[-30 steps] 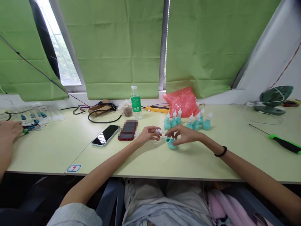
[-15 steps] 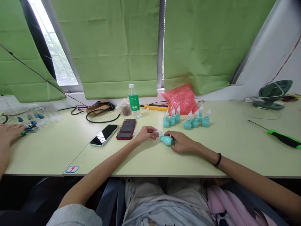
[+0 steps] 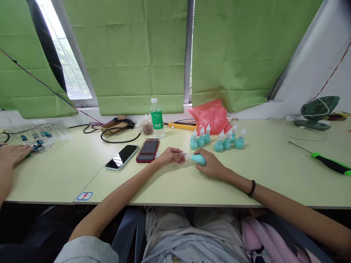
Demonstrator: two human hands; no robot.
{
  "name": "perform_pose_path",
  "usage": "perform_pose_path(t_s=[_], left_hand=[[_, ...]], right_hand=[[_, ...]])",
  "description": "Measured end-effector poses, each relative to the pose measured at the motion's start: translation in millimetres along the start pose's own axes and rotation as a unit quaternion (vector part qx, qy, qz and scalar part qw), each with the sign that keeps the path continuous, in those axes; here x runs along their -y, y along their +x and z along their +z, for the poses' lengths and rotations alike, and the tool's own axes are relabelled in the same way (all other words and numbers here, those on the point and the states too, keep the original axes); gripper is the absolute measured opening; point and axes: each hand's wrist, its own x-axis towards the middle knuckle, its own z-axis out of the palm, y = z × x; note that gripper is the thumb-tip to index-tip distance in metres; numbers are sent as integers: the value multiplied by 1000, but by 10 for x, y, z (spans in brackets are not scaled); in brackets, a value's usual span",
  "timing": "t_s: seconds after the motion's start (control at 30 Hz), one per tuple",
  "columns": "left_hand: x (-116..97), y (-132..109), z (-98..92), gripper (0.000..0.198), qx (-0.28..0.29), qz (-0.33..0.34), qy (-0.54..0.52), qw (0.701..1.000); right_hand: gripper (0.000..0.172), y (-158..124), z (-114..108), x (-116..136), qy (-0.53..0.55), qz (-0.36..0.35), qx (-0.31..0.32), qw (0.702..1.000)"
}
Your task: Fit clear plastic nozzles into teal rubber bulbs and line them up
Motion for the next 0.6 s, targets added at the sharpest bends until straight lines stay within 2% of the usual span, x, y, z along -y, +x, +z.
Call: perform_pose_path(t_s=[0.2, 0.4, 0.5, 0.6], left_hand=[[-13, -30, 77, 25, 41, -2, -2, 999], [16, -22, 143, 28, 17, 27, 20, 999], [26, -33, 196, 32, 0, 63, 55, 996], [23, -44, 240, 37, -8, 93, 94, 991]], right_hand=[[22, -15, 50, 36, -16, -22, -27, 999], [20, -49, 98, -9, -70, -57, -46, 995], [20, -35, 108, 1, -20, -22, -67, 997], [15, 0, 94, 30, 77, 56, -54, 994]])
